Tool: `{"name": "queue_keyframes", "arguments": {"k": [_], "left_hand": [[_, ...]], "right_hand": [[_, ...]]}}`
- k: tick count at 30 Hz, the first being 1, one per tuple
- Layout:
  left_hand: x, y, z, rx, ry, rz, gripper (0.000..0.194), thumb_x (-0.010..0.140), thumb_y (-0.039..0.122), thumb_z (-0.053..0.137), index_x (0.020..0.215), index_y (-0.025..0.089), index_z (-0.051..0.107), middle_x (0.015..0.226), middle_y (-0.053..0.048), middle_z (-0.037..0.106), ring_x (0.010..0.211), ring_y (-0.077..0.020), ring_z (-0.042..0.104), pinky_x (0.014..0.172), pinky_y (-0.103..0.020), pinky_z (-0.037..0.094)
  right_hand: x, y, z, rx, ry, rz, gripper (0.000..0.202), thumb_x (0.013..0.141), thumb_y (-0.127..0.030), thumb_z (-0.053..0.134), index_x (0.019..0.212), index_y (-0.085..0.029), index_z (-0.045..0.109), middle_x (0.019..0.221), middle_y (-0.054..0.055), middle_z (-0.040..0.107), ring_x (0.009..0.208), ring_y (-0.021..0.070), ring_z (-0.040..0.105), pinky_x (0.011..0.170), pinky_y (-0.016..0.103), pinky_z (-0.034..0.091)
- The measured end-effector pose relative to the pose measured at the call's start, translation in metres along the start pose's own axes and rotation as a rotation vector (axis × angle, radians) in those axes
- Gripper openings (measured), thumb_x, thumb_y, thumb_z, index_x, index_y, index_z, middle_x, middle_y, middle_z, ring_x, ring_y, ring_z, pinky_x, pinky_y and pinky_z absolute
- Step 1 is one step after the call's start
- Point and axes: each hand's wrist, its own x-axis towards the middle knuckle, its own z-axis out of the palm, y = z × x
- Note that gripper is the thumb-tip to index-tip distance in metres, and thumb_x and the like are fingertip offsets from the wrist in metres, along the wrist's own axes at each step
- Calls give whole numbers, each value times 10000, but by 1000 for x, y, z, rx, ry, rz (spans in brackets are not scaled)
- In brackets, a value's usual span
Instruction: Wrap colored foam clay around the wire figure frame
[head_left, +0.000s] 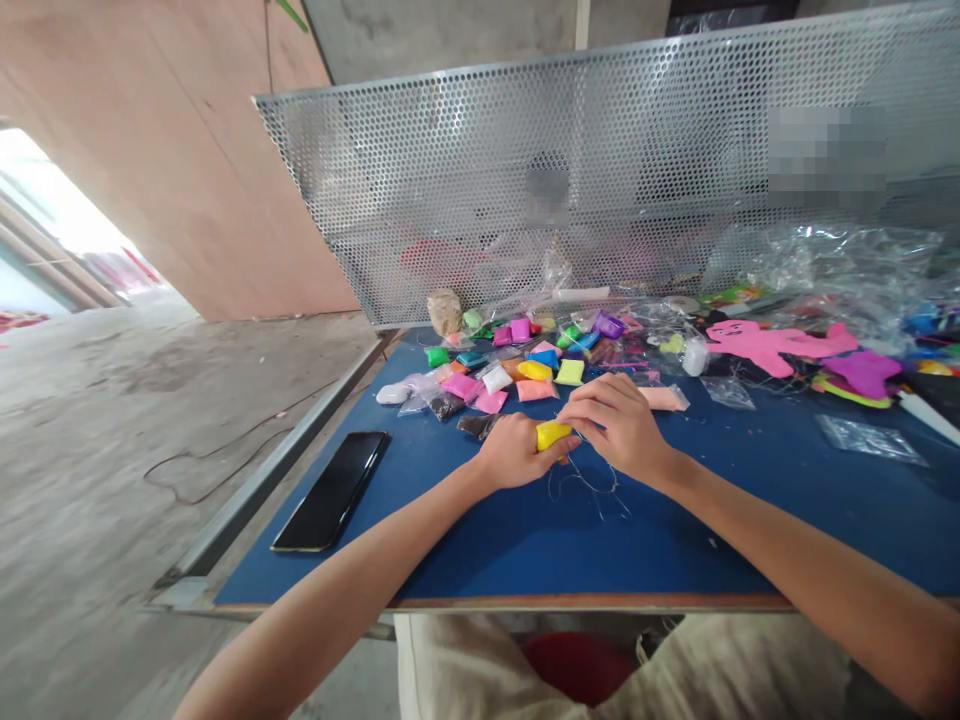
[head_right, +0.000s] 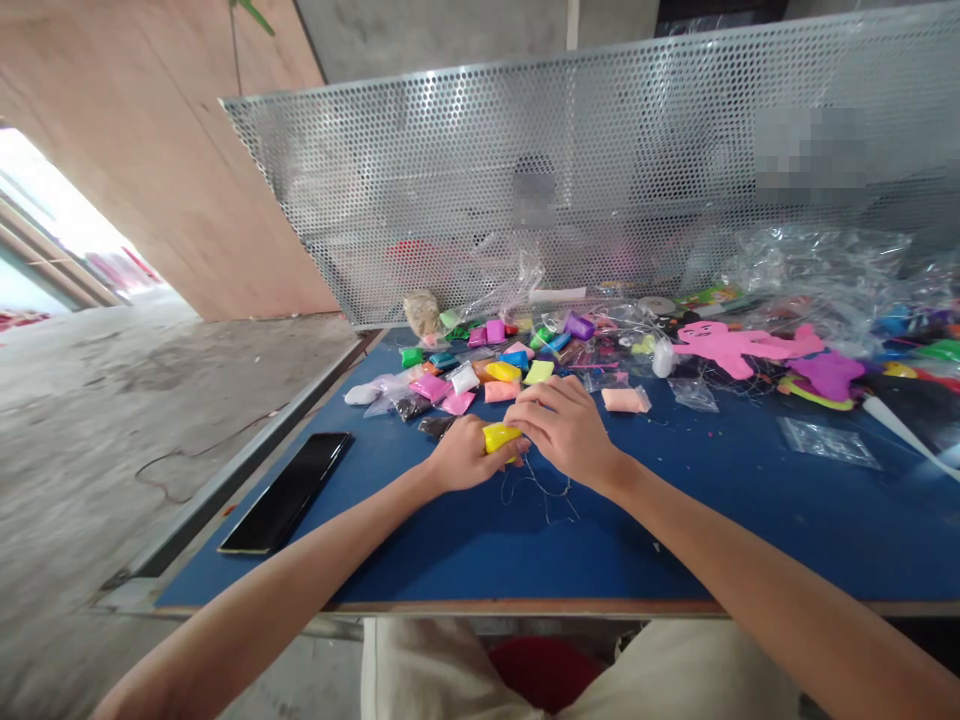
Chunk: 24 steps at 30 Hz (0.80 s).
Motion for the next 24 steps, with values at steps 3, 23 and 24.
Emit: {"name": "queue_keyframes", "arguments": {"k": [3,23,24], "left_hand": [[1,-1,1,3,-42,22,569,932,634,440,758,191,751,637,-46,705,598,-157,648,557,-228,438],[1,-3,1,-44,-49,75,539,959,588,444,755,205,764,676,-17,744,569,-134,644,549,-220,426],[1,-3,1,-43,-52,74,534,959,585,447,753,206,762,670,-17,741,569,-136,645,552,-222,428]], "right_hand": [[0,-1,0,14,13,17,51,950,-206,615,936,-243,647,912,0,716,848,180,593,784,365,389],[-2,-8,2,27,10,41,38,951,-223,616,932,-243,643,909,1,726,848,181,607,791,373,390],[-3,-9,2,29,6,43,39,951,-228,615,928,-243,643,909,3,727,847,182,609,791,373,390]]}}
